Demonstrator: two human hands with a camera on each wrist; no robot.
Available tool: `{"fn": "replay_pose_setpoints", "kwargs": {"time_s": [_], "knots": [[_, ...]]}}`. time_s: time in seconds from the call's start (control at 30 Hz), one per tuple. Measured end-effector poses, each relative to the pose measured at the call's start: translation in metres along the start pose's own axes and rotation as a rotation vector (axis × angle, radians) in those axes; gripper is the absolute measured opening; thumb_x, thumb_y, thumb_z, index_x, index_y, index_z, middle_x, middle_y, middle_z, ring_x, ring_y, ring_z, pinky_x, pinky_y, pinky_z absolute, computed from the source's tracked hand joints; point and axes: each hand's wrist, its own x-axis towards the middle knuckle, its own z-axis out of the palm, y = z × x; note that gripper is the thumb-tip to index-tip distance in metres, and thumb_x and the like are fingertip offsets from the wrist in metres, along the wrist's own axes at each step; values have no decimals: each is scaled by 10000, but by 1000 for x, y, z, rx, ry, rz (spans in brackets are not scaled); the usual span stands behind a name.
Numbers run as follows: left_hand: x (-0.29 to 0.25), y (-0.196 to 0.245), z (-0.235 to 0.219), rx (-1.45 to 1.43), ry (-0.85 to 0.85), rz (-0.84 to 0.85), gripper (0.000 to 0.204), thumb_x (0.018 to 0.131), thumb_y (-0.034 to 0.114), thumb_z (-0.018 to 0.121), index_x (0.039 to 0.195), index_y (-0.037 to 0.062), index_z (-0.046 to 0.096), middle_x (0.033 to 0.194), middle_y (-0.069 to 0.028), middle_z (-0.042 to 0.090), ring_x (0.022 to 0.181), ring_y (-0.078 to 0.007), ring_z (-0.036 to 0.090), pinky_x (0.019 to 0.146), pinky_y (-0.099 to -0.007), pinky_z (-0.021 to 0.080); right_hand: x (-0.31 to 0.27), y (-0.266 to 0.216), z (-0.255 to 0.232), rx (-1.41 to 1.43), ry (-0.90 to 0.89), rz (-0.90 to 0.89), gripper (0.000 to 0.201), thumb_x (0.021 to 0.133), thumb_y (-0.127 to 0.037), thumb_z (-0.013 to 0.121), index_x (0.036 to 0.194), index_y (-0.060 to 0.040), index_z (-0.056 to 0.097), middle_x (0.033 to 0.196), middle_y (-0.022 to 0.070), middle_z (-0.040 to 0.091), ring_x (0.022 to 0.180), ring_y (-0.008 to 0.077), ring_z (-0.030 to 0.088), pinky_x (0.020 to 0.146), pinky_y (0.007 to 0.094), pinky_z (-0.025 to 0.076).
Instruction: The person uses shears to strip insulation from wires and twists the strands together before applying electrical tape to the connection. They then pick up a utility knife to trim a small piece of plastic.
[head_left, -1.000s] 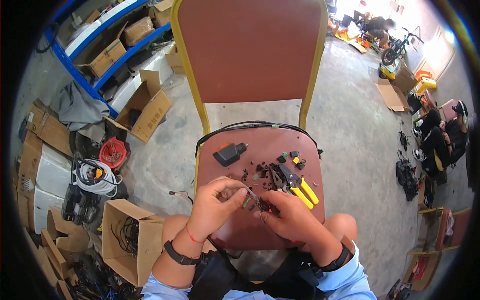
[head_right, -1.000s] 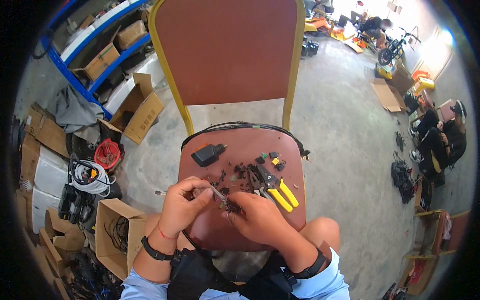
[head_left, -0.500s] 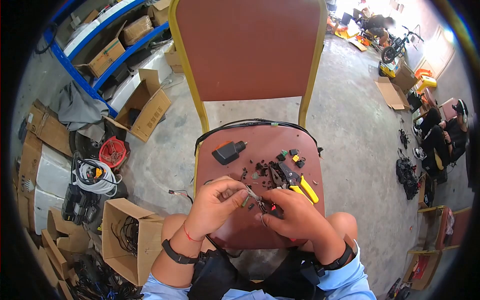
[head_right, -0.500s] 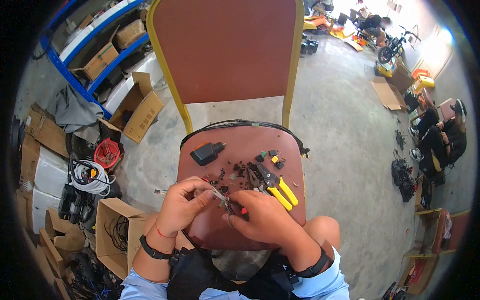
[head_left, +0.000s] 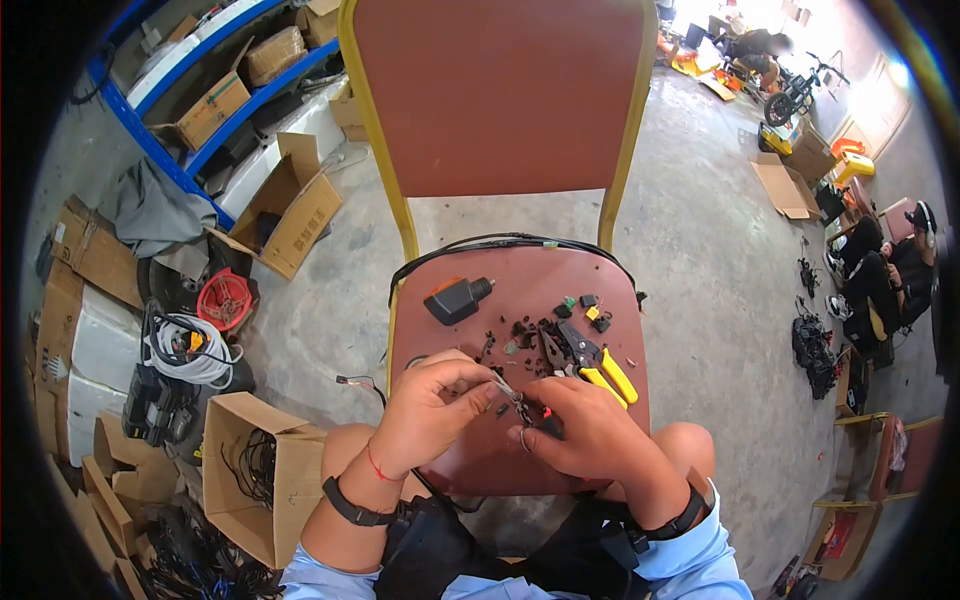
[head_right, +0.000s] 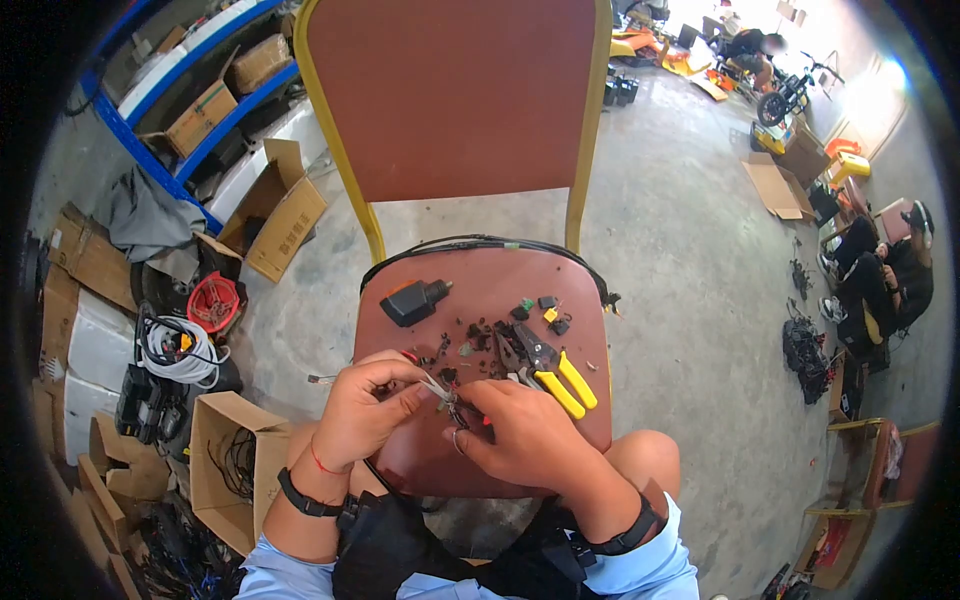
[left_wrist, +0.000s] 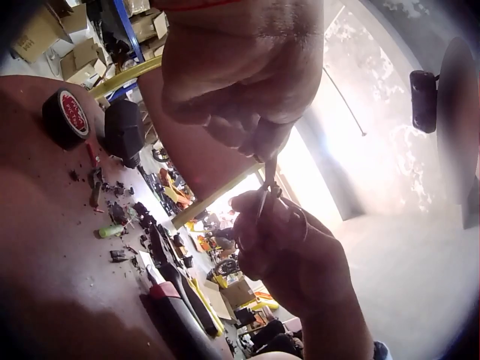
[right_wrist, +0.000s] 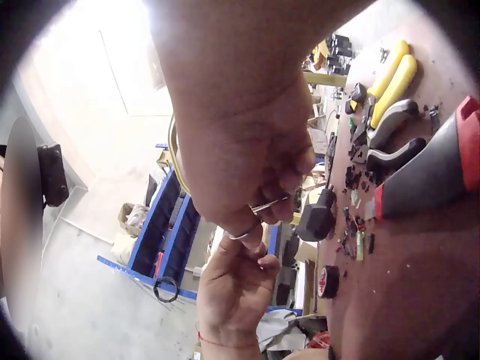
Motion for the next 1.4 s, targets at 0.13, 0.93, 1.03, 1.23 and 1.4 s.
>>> {"fn": "replay_pose_setpoints", "kwargs": {"time_s": [0.13, 0.93, 1.03, 1.23, 1.4], "knots": [[0, 4, -1, 81, 0, 8, 96, 910, 25, 752, 999, -10, 746, 889, -48, 663, 749, -99, 604, 651, -250, 473, 0, -1, 0, -5, -17, 0, 291, 870, -282, 739, 957, -27, 628, 850, 161, 646, 809, 389, 644, 683, 475, 502], [0, 0, 0, 63, 31, -33, 146, 900, 105, 783, 996, -3, 765, 921, -55, 698, 813, -112, 612, 728, -260, 478, 3, 1, -9, 325, -65, 247, 416, 872, -266, 798, 1159, 1, 660, 951, 152, 690, 884, 293, 657, 761, 365, 517], [1, -2, 0, 39, 45, -4, 160, 912, 108, 773, 1018, -11, 765, 925, -70, 702, 828, -129, 638, 742, -270, 500, 3, 7, -7, 277, -54, 187, 449, 865, -286, 801, 1175, 4, 656, 1005, 151, 692, 928, 307, 662, 795, 384, 520], [1, -1, 0, 39, 37, 29, 158, 938, 75, 740, 1050, -36, 751, 930, -75, 689, 813, -126, 649, 719, -262, 523, 3, 3, -8, 140, -74, 83, 450, 856, -302, 799, 1174, -15, 663, 1029, 157, 678, 971, 338, 652, 835, 420, 513], [1, -1, 1, 39, 26, 20, 153, 930, 50, 741, 1047, -48, 745, 949, -78, 690, 824, -126, 656, 725, -260, 533, 2, 5, -5, 78, -29, 27, 435, 867, -298, 781, 1182, -23, 662, 1016, 159, 681, 974, 360, 651, 839, 435, 514]]}}
